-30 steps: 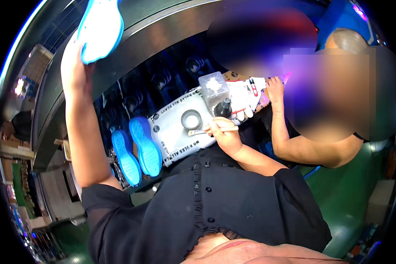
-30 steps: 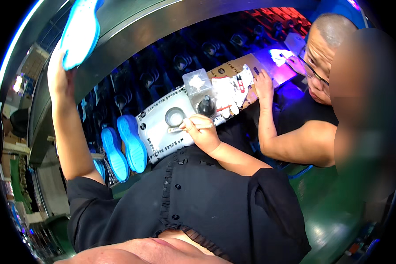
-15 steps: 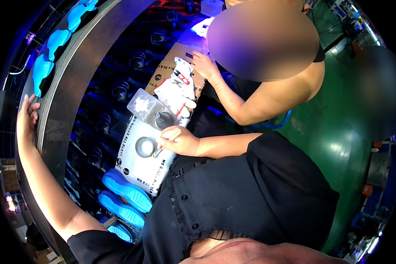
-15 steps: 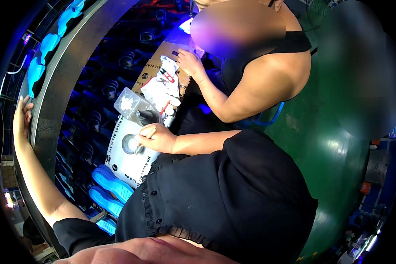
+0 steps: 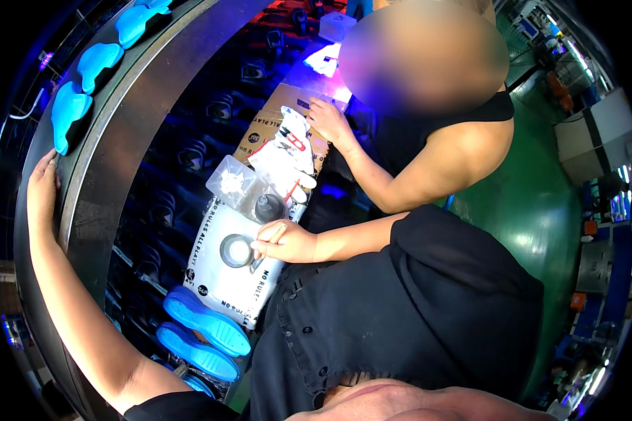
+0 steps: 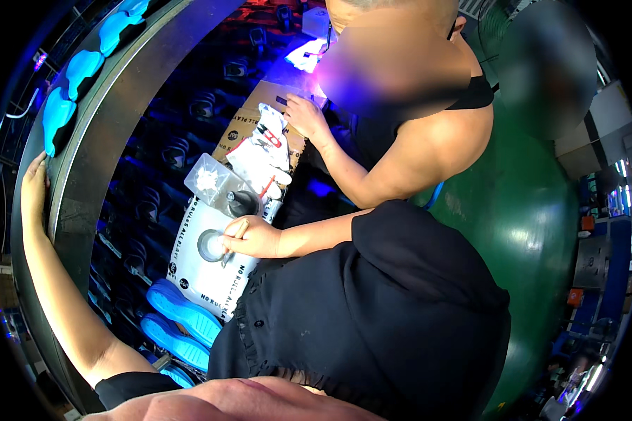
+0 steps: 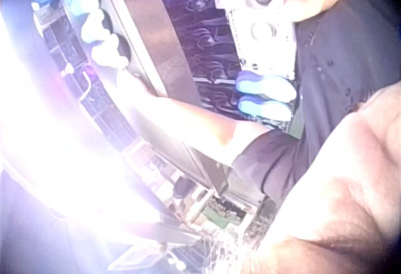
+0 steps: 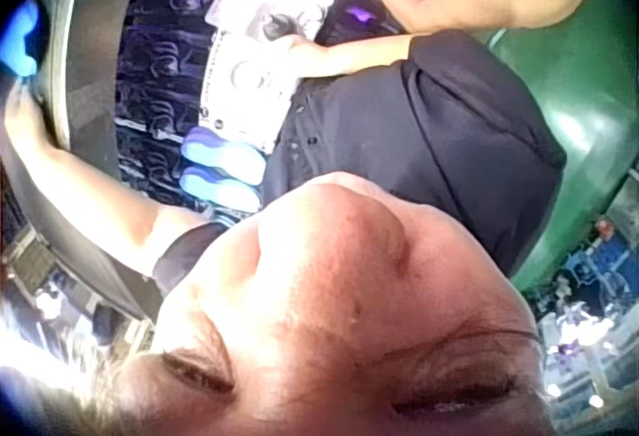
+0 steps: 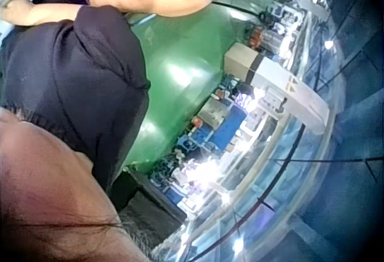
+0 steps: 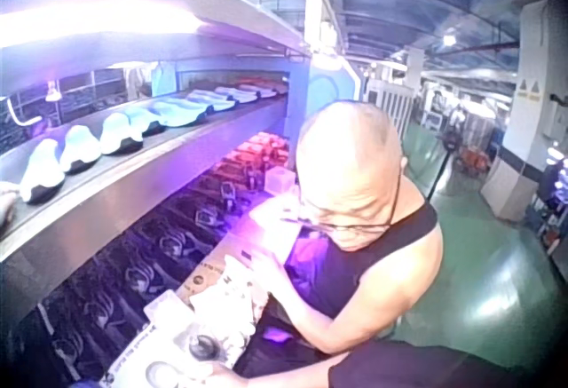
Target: The person uses a brush to apply a liquid from a container to the underside of blue shoe soles, handling them one at a time and placing them on a conveyor belt.
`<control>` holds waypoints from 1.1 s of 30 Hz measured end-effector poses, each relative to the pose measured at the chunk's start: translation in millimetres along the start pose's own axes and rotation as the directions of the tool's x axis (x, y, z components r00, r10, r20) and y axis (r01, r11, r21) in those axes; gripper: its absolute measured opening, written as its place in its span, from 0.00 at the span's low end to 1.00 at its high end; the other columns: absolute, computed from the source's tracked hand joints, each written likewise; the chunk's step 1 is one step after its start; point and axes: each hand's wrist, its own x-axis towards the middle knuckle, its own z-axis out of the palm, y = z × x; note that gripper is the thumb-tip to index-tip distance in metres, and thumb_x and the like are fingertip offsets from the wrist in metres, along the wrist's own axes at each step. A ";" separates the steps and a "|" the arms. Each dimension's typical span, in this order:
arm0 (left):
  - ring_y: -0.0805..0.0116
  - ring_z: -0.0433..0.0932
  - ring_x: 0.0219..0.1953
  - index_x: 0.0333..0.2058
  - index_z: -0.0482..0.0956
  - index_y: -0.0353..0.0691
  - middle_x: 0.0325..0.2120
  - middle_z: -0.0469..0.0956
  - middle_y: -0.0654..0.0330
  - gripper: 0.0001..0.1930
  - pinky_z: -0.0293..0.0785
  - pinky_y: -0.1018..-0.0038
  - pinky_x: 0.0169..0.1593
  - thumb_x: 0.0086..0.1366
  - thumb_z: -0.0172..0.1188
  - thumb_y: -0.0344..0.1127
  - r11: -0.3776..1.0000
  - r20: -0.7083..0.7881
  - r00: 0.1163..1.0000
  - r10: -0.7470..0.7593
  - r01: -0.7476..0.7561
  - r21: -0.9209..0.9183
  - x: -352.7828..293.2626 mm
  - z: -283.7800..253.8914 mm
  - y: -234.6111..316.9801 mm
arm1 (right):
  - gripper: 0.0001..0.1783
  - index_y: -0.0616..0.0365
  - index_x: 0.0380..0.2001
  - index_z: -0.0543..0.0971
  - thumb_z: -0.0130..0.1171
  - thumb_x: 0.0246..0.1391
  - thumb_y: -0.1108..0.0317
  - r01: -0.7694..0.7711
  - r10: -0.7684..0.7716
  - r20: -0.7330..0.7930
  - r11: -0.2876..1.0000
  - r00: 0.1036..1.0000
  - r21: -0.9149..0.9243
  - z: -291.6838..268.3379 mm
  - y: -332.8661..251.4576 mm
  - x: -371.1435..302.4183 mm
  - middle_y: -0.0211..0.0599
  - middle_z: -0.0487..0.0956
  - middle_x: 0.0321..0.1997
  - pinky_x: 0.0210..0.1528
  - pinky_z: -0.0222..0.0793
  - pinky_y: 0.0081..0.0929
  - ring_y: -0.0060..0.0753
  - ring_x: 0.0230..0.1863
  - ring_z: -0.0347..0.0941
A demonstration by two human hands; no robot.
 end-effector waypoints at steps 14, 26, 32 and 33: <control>0.69 0.75 0.29 0.39 0.78 0.37 0.29 0.79 0.54 0.18 0.69 0.74 0.38 0.57 0.50 0.44 0.939 -0.229 0.973 0.040 0.042 0.341 22.2 -19.0 -42.8 | 0.16 0.59 0.19 0.79 0.50 0.55 0.63 0.077 -0.079 0.045 0.996 0.996 0.051 19.8 -5.7 10.0 0.37 0.76 0.21 0.32 0.66 0.28 0.34 0.27 0.72; 0.56 0.77 0.41 0.38 0.78 0.38 0.34 0.78 0.47 0.20 0.68 0.68 0.46 0.54 0.48 0.45 0.858 -0.223 0.972 -0.077 0.178 0.482 24.7 -23.6 -44.1 | 0.15 0.62 0.20 0.78 0.49 0.55 0.66 0.025 -0.015 -0.105 0.994 0.994 0.103 -5.7 -14.6 -19.7 0.38 0.76 0.21 0.29 0.67 0.25 0.30 0.24 0.73; 0.56 0.77 0.38 0.36 0.78 0.40 0.32 0.78 0.48 0.19 0.69 0.66 0.44 0.53 0.49 0.46 0.834 -0.242 0.970 -0.005 0.137 0.535 16.1 -13.0 -11.6 | 0.16 0.62 0.21 0.77 0.48 0.57 0.65 -0.003 0.025 -0.177 0.993 0.984 0.122 -10.4 -7.3 -25.6 0.34 0.75 0.21 0.27 0.66 0.23 0.24 0.22 0.71; 0.57 0.77 0.39 0.36 0.79 0.41 0.32 0.78 0.48 0.18 0.69 0.66 0.44 0.53 0.49 0.46 0.824 -0.259 0.964 -0.055 0.190 0.534 10.8 -10.4 -10.8 | 0.16 0.63 0.21 0.77 0.48 0.57 0.65 -0.030 0.054 -0.166 0.989 0.985 0.144 -15.1 -9.4 -27.0 0.33 0.75 0.21 0.26 0.66 0.22 0.24 0.22 0.71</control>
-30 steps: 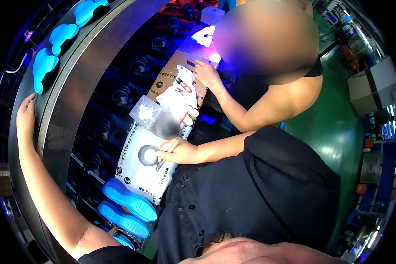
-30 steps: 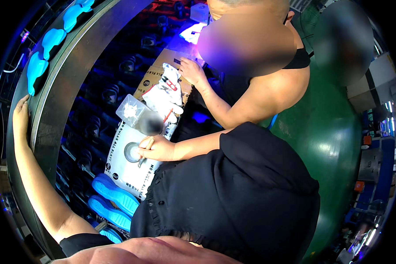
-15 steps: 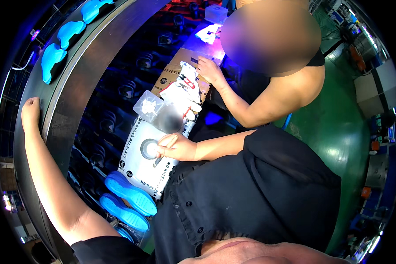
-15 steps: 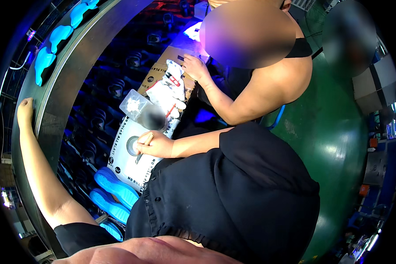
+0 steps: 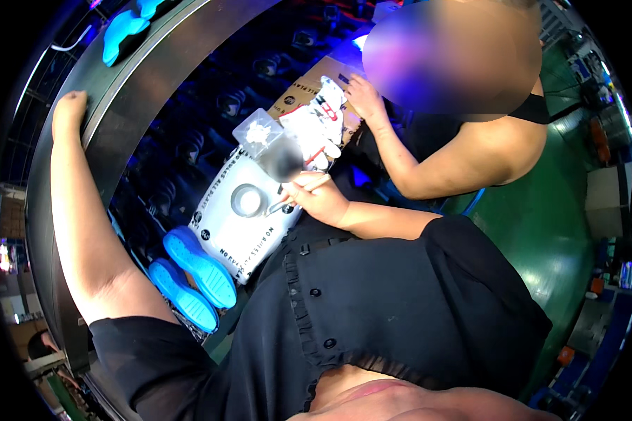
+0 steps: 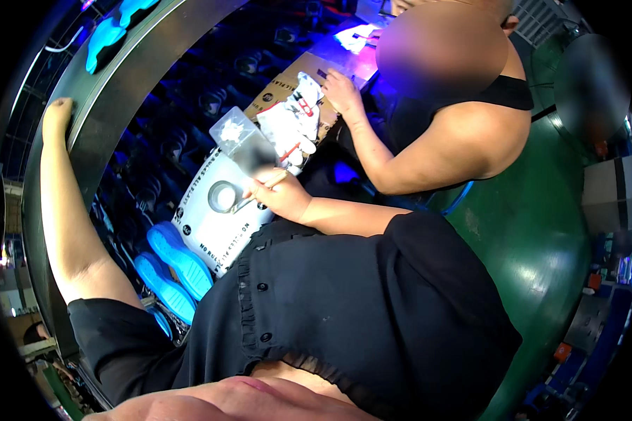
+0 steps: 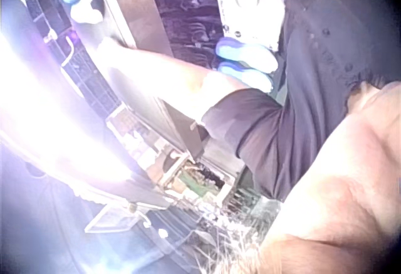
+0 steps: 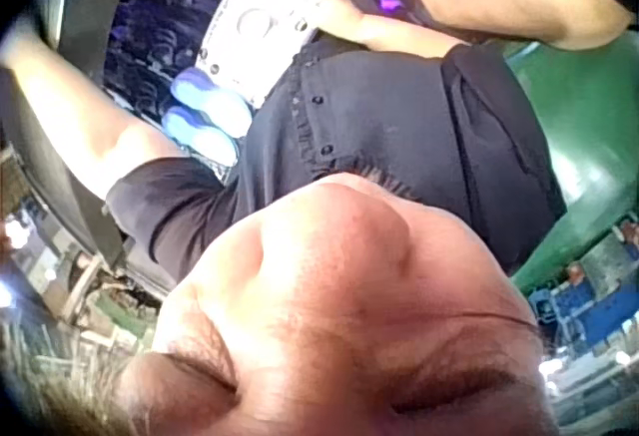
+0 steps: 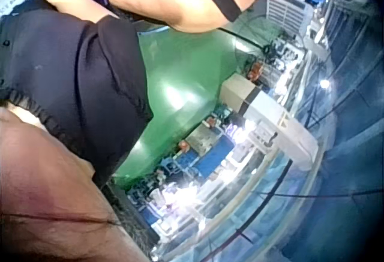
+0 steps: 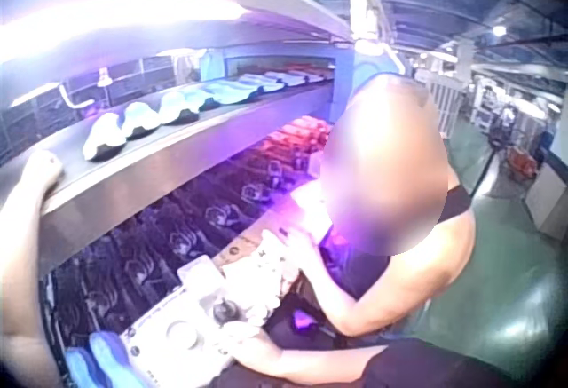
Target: The person uses a brush to apply a liquid from a container to the underside of blue shoe soles, handling them one at a time and placing them on a conveyor belt.
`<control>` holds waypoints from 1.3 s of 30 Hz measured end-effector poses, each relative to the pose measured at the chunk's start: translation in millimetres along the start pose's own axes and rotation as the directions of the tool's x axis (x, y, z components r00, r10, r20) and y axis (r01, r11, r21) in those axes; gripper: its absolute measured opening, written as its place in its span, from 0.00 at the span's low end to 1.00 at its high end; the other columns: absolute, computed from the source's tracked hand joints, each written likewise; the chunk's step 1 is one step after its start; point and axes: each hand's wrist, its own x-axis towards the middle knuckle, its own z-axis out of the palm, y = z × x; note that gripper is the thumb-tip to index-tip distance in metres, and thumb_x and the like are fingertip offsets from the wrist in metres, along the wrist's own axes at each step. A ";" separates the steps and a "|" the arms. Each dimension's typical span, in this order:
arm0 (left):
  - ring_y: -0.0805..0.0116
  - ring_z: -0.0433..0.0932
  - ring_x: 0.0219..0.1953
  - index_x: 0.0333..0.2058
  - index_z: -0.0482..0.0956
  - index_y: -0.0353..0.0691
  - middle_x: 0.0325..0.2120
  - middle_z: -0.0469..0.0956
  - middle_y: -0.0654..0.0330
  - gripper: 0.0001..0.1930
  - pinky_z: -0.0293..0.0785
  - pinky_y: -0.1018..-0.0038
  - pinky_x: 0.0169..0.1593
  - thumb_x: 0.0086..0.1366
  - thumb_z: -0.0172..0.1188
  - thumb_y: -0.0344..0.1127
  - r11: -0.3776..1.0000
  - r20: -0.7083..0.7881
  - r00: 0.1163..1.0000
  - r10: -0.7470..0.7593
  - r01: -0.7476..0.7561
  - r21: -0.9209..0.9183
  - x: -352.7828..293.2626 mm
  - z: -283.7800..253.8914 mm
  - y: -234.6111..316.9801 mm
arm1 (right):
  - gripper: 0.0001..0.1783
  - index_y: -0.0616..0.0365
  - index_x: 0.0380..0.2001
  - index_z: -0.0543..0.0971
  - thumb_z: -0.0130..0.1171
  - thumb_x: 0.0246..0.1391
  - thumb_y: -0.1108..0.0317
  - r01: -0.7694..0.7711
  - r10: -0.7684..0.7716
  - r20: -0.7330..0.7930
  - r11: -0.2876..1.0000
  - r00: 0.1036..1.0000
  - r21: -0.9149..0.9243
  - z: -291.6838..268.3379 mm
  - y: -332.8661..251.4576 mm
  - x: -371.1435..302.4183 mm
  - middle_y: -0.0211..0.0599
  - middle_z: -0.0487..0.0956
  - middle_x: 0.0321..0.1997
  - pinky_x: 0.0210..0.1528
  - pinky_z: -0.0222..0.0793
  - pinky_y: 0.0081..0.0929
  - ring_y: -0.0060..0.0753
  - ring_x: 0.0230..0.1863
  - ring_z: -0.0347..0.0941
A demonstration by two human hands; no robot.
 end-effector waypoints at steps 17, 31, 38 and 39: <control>0.63 0.77 0.38 0.39 0.78 0.41 0.32 0.79 0.52 0.20 0.69 0.70 0.45 0.54 0.50 0.48 0.998 0.052 0.997 0.053 -0.052 -0.026 50.5 23.2 -53.9 | 0.16 0.61 0.20 0.78 0.50 0.56 0.64 -0.013 0.013 -0.011 1.000 1.000 0.018 1.4 10.6 5.1 0.35 0.76 0.19 0.27 0.66 0.23 0.25 0.21 0.72; 0.55 0.70 0.51 0.50 0.70 0.41 0.47 0.72 0.50 0.24 0.63 0.68 0.53 0.58 0.44 0.47 0.994 0.085 0.992 -0.089 0.082 0.073 68.3 17.9 -129.9 | 0.16 0.63 0.20 0.78 0.51 0.56 0.65 -0.058 0.050 0.114 0.996 0.992 0.071 15.0 7.8 9.2 0.35 0.78 0.21 0.30 0.68 0.22 0.24 0.24 0.74; 0.57 0.67 0.54 0.50 0.70 0.37 0.49 0.71 0.49 0.22 0.59 0.71 0.57 0.61 0.45 0.43 0.981 0.167 0.972 0.163 -0.141 -0.136 80.3 44.2 -87.6 | 0.15 0.62 0.20 0.78 0.51 0.56 0.65 -0.075 0.071 0.060 0.996 0.996 0.056 8.0 17.4 14.6 0.35 0.77 0.21 0.29 0.68 0.22 0.24 0.23 0.73; 0.57 0.67 0.54 0.49 0.71 0.37 0.49 0.71 0.49 0.22 0.59 0.71 0.56 0.61 0.45 0.44 0.981 0.172 0.971 0.165 -0.144 -0.130 78.3 41.8 -89.6 | 0.15 0.62 0.21 0.78 0.51 0.56 0.65 -0.070 0.067 0.066 0.996 0.996 0.050 8.3 18.1 14.9 0.34 0.77 0.21 0.29 0.68 0.22 0.24 0.23 0.73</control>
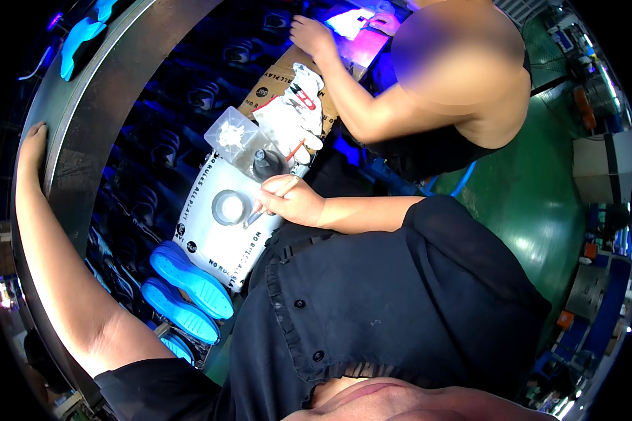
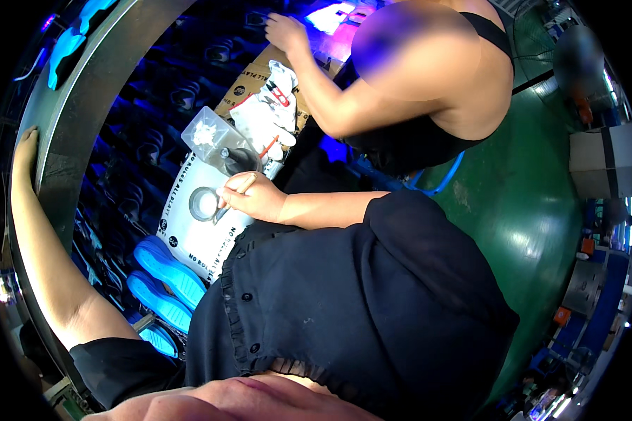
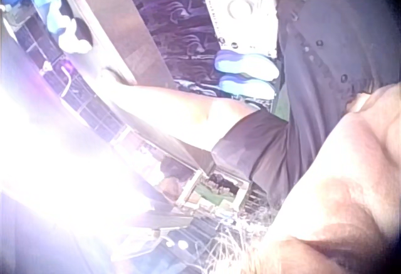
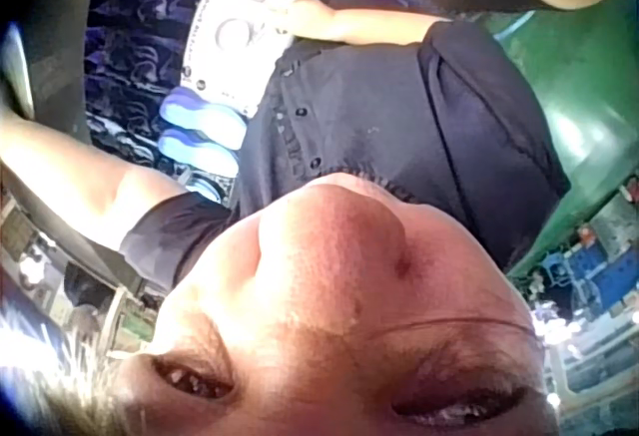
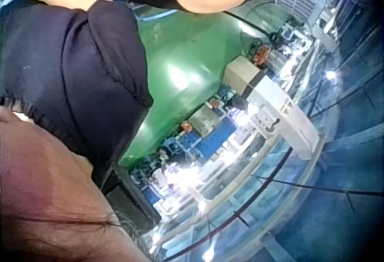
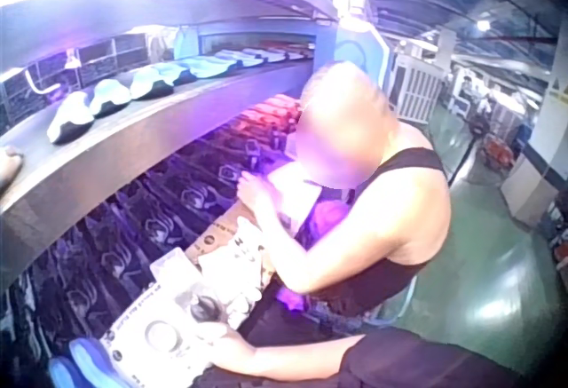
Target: The person uses a brush to apply a liquid from a container to the underside of blue shoe soles, handling them one at a time and placing them on a conveyor belt.
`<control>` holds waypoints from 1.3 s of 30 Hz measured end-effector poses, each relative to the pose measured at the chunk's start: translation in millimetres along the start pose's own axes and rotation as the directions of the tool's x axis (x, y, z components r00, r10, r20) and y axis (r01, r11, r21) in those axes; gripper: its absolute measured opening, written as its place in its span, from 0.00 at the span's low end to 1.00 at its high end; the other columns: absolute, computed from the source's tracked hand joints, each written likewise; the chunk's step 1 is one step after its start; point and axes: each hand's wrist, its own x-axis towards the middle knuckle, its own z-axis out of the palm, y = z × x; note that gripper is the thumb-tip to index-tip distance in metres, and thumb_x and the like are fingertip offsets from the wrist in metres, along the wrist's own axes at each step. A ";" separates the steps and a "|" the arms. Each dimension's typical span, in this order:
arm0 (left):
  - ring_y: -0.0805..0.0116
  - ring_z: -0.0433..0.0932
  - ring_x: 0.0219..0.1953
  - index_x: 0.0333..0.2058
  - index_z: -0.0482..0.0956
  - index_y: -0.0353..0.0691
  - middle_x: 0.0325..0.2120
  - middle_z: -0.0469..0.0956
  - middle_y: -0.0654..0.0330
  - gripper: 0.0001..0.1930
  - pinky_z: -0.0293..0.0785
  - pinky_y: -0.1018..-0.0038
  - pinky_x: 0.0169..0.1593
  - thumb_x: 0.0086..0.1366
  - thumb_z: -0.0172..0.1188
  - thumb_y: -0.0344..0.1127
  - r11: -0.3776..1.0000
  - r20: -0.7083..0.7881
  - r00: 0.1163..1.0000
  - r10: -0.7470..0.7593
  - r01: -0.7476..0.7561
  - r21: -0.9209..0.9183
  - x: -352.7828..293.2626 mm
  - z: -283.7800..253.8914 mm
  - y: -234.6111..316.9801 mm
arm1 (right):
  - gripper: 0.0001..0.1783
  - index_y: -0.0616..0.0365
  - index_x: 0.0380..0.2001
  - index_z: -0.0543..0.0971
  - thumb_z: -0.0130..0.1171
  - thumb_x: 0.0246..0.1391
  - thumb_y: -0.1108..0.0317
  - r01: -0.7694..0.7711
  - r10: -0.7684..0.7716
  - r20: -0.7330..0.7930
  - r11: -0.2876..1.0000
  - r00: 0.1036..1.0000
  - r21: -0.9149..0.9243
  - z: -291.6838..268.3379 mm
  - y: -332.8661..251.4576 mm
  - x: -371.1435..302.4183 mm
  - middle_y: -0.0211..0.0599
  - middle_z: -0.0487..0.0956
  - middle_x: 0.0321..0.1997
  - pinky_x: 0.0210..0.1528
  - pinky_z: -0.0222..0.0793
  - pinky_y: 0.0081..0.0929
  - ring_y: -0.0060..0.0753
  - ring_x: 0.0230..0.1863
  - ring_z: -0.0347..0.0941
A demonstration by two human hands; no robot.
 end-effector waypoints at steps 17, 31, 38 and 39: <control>0.65 0.70 0.49 0.47 0.73 0.35 0.45 0.74 0.54 0.22 0.60 0.75 0.54 0.60 0.50 0.45 0.987 -0.025 1.000 -0.016 0.011 -0.162 -16.1 -5.4 19.2 | 0.15 0.62 0.20 0.78 0.51 0.56 0.66 -0.045 0.044 0.009 0.998 0.999 0.042 1.9 6.4 6.0 0.33 0.76 0.20 0.26 0.67 0.20 0.21 0.21 0.71; 0.69 0.69 0.49 0.49 0.73 0.40 0.46 0.73 0.57 0.22 0.59 0.77 0.54 0.60 0.50 0.48 0.989 0.006 1.000 0.028 -0.027 -0.143 21.8 -5.9 -51.0 | 0.15 0.62 0.20 0.78 0.51 0.56 0.65 -0.064 0.061 0.031 0.991 0.998 0.116 4.4 9.6 4.6 0.33 0.77 0.21 0.27 0.66 0.20 0.21 0.22 0.71; 0.70 0.69 0.48 0.49 0.72 0.41 0.45 0.73 0.58 0.22 0.60 0.77 0.53 0.60 0.51 0.48 0.981 -0.025 1.000 0.020 -0.024 -0.193 38.3 -1.2 -78.5 | 0.16 0.63 0.21 0.78 0.50 0.57 0.65 -0.015 0.010 0.067 0.998 0.998 0.068 1.4 4.7 6.3 0.36 0.77 0.22 0.30 0.68 0.23 0.25 0.24 0.73; 0.70 0.69 0.48 0.49 0.73 0.41 0.45 0.73 0.58 0.22 0.61 0.77 0.53 0.60 0.51 0.48 0.978 -0.019 1.000 0.013 -0.017 -0.210 39.8 3.4 -72.3 | 0.16 0.63 0.21 0.78 0.50 0.57 0.65 -0.028 0.024 0.062 0.997 0.998 0.075 1.2 5.6 6.9 0.36 0.77 0.22 0.30 0.68 0.22 0.25 0.24 0.73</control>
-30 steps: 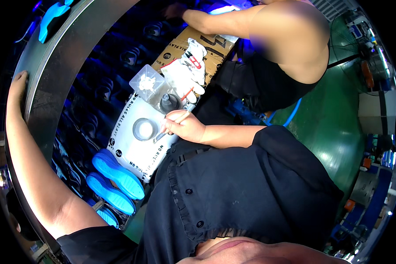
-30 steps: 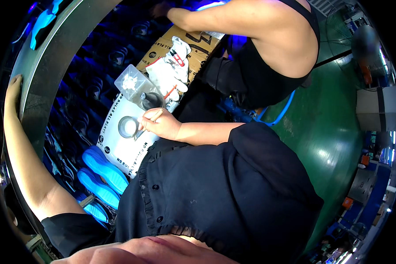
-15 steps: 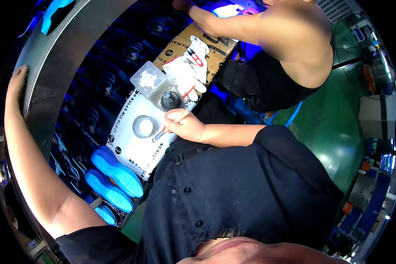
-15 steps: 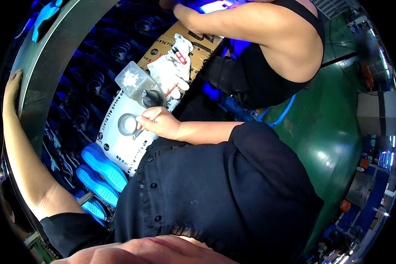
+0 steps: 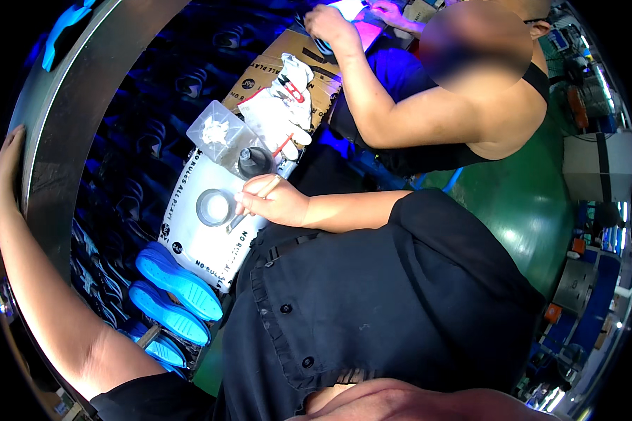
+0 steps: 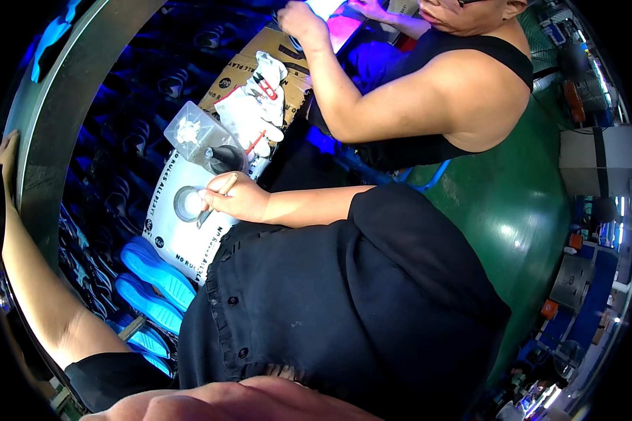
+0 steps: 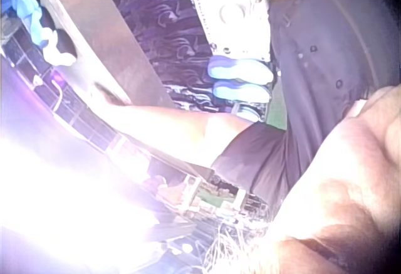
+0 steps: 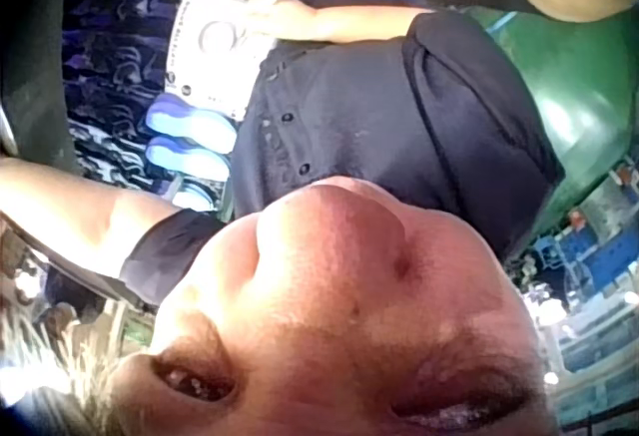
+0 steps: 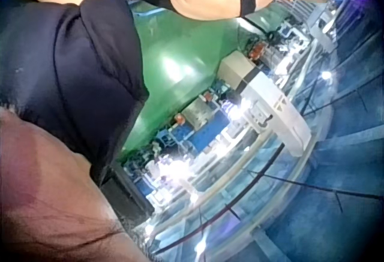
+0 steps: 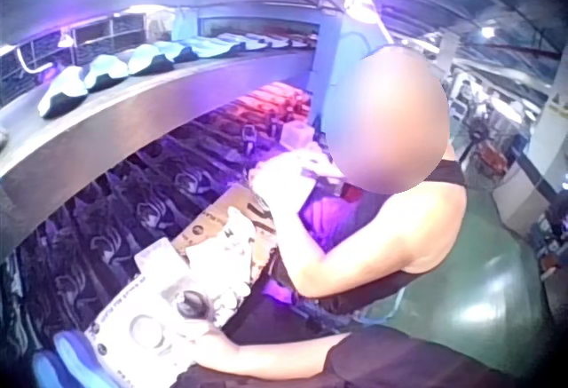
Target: The person uses a brush to apply a liquid from a container to the underside of blue shoe soles, handling them one at a time and placing them on a conveyor belt.
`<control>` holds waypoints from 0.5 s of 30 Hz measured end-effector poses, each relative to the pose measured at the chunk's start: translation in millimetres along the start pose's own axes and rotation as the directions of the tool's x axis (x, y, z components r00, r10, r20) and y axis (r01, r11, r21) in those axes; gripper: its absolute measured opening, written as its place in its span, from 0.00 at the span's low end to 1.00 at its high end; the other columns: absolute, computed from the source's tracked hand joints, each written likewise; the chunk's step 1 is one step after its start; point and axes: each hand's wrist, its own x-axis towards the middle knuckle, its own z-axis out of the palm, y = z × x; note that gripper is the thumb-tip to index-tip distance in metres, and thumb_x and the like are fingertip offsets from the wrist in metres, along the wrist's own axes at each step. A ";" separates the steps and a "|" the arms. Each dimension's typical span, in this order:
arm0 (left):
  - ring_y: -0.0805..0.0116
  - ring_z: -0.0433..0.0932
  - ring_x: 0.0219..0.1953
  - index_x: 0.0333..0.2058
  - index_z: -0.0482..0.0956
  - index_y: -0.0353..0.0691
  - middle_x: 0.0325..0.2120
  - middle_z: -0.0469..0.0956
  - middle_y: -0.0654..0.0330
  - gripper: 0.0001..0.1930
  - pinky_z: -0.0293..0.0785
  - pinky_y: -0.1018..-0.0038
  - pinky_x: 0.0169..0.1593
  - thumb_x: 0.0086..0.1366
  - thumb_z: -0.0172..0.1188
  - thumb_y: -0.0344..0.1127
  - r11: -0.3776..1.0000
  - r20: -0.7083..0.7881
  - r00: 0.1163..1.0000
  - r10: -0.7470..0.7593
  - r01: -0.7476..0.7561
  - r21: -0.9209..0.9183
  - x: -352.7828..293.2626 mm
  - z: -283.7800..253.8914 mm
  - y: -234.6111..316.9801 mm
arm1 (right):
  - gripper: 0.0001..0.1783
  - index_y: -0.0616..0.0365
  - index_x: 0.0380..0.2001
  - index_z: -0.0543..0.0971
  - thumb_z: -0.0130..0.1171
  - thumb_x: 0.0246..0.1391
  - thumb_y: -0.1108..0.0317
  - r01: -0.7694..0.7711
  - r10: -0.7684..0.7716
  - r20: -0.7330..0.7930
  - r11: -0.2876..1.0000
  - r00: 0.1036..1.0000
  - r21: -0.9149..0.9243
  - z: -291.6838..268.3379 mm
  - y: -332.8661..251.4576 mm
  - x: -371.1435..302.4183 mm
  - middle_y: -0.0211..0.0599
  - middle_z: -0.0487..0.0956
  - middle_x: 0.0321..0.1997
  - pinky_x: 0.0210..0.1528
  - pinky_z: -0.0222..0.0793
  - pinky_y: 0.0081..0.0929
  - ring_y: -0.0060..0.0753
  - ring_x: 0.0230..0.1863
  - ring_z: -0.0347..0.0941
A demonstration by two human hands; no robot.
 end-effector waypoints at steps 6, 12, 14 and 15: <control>0.70 0.69 0.48 0.49 0.72 0.42 0.45 0.73 0.59 0.22 0.61 0.77 0.53 0.60 0.51 0.47 0.964 0.139 0.986 -0.095 0.126 -0.233 -4.3 1.8 13.7 | 0.16 0.63 0.20 0.78 0.49 0.57 0.65 0.013 -0.013 -0.015 1.000 1.000 0.013 -2.8 0.0 -0.9 0.36 0.77 0.22 0.30 0.68 0.22 0.25 0.24 0.73; 0.69 0.69 0.48 0.50 0.72 0.42 0.46 0.72 0.58 0.21 0.61 0.76 0.53 0.61 0.51 0.46 0.995 0.046 0.999 -0.026 0.030 -0.098 -9.0 2.6 16.8 | 0.16 0.62 0.21 0.78 0.50 0.57 0.65 -0.005 0.005 -0.027 1.000 1.000 0.001 -3.7 -3.9 -2.9 0.35 0.77 0.22 0.30 0.68 0.21 0.24 0.24 0.73; 0.69 0.69 0.48 0.49 0.72 0.42 0.46 0.72 0.58 0.21 0.61 0.76 0.53 0.61 0.51 0.46 0.994 0.045 0.999 -0.030 0.035 -0.104 -13.5 -1.0 15.0 | 0.16 0.63 0.21 0.78 0.50 0.57 0.65 0.005 -0.005 -0.020 1.000 1.000 0.005 -2.4 -3.1 -3.5 0.35 0.77 0.22 0.30 0.68 0.22 0.24 0.24 0.73; 0.69 0.69 0.48 0.49 0.72 0.42 0.46 0.72 0.58 0.21 0.60 0.76 0.53 0.61 0.51 0.46 0.993 0.047 0.998 -0.030 0.036 -0.116 -15.1 -0.9 17.4 | 0.16 0.63 0.21 0.78 0.50 0.56 0.65 0.011 -0.011 -0.020 1.000 1.000 0.004 -2.1 -2.6 -3.5 0.35 0.77 0.22 0.30 0.68 0.22 0.24 0.24 0.73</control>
